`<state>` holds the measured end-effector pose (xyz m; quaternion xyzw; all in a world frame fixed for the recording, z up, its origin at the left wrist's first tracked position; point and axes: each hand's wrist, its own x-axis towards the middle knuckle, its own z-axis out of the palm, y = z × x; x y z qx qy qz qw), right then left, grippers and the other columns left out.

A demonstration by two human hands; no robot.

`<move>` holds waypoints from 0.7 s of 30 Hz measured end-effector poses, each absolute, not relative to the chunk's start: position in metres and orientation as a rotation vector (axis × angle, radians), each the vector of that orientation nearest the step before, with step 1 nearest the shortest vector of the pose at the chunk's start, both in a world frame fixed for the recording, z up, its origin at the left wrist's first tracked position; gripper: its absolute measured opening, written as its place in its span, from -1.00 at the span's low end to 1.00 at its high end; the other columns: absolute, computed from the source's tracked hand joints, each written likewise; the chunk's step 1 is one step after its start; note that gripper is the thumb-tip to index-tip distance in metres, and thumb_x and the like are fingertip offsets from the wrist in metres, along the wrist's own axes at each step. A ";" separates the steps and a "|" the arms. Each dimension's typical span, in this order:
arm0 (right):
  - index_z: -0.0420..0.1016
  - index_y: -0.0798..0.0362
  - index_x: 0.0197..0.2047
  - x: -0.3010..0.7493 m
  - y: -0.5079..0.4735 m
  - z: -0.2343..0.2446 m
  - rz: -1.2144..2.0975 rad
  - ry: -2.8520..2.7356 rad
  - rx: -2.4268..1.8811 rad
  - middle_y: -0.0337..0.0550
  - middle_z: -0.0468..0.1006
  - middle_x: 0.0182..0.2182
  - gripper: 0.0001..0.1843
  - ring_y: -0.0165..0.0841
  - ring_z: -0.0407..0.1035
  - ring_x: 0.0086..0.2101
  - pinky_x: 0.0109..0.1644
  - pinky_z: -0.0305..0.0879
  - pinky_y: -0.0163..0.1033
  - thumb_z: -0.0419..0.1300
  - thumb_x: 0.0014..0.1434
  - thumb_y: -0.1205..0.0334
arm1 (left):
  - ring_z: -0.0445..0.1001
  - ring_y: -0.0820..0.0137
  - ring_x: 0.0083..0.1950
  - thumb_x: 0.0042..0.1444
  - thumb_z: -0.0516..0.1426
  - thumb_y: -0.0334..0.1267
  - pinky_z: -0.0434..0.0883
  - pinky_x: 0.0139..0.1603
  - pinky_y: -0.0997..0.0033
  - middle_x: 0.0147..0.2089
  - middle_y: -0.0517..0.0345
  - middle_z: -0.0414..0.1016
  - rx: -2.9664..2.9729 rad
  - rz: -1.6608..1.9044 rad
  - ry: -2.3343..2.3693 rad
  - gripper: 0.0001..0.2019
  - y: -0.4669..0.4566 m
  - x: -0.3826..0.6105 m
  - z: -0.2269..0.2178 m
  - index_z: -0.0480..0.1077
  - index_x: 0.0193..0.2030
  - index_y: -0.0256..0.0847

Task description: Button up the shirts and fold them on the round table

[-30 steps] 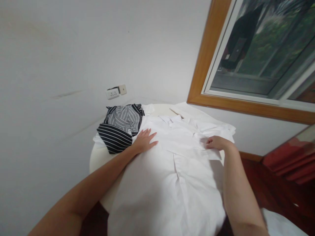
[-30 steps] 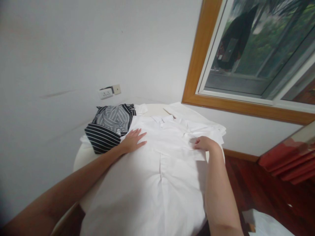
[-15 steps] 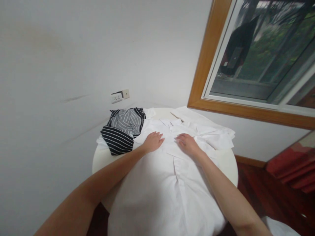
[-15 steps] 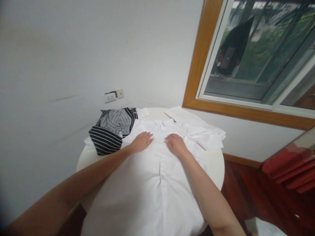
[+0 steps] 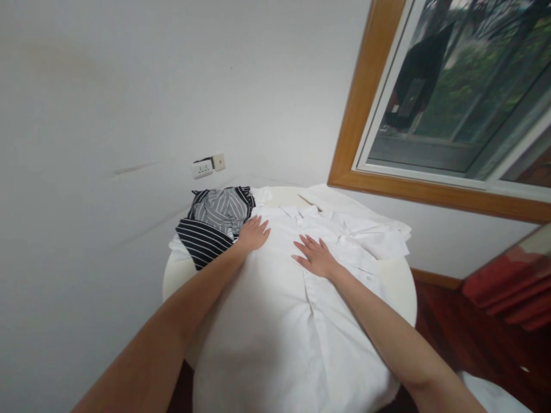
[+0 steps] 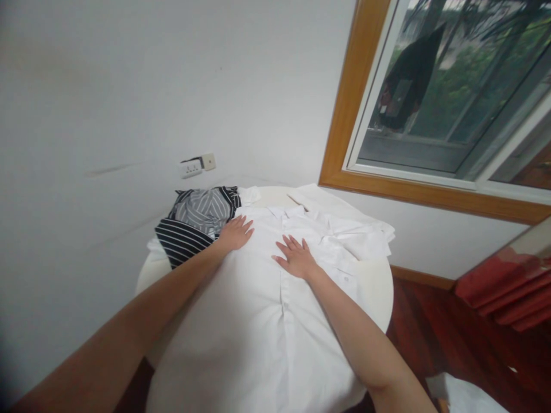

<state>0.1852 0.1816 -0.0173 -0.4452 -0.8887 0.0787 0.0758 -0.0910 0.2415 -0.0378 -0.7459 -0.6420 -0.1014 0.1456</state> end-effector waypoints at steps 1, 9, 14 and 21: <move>0.02 -0.10 0.37 0.185 0.182 -0.018 0.231 -2.666 -1.334 -0.13 -0.16 0.39 -0.25 -0.21 -0.29 0.35 0.35 -0.43 0.13 -0.30 0.27 -0.30 | 0.02 0.14 0.40 0.29 -0.16 -0.08 0.02 0.32 0.06 0.35 -0.16 0.15 -2.133 -0.289 -1.840 -0.49 0.243 -0.092 -0.035 0.27 0.25 -0.27; 0.03 -0.12 0.37 0.185 0.182 -0.020 0.180 -2.663 -1.345 -0.13 -0.12 0.38 -0.30 -0.21 -0.25 0.35 0.35 -0.38 0.12 -0.25 0.29 -0.26 | -0.17 -0.03 0.44 0.19 -0.09 -0.33 -0.15 0.31 -0.23 0.38 -0.24 0.05 -1.994 -0.493 -1.909 -0.50 0.240 -0.065 -0.005 0.22 0.27 -0.35; 0.24 -0.13 0.27 0.189 0.184 -0.022 0.191 -2.563 -1.282 -0.14 0.13 0.32 -0.43 -0.23 -0.04 0.29 0.33 -0.22 0.08 -0.13 0.31 -0.16 | 0.10 0.01 0.36 0.26 -0.09 -0.13 0.09 0.29 -0.07 0.35 -0.11 0.16 -2.289 -0.495 -1.728 -0.53 0.203 -0.029 -0.026 0.27 0.25 -0.19; 0.50 -0.01 0.06 0.221 0.203 -0.002 0.016 -2.415 -1.445 -0.05 0.49 -0.02 -0.61 -0.27 0.33 0.00 0.10 0.18 -0.24 -0.04 0.27 0.29 | 0.14 0.06 0.35 0.27 -0.09 -0.02 0.13 0.29 -0.05 0.33 -0.04 0.20 -2.403 -0.486 -1.671 -0.53 0.192 -0.029 -0.047 0.28 0.25 -0.09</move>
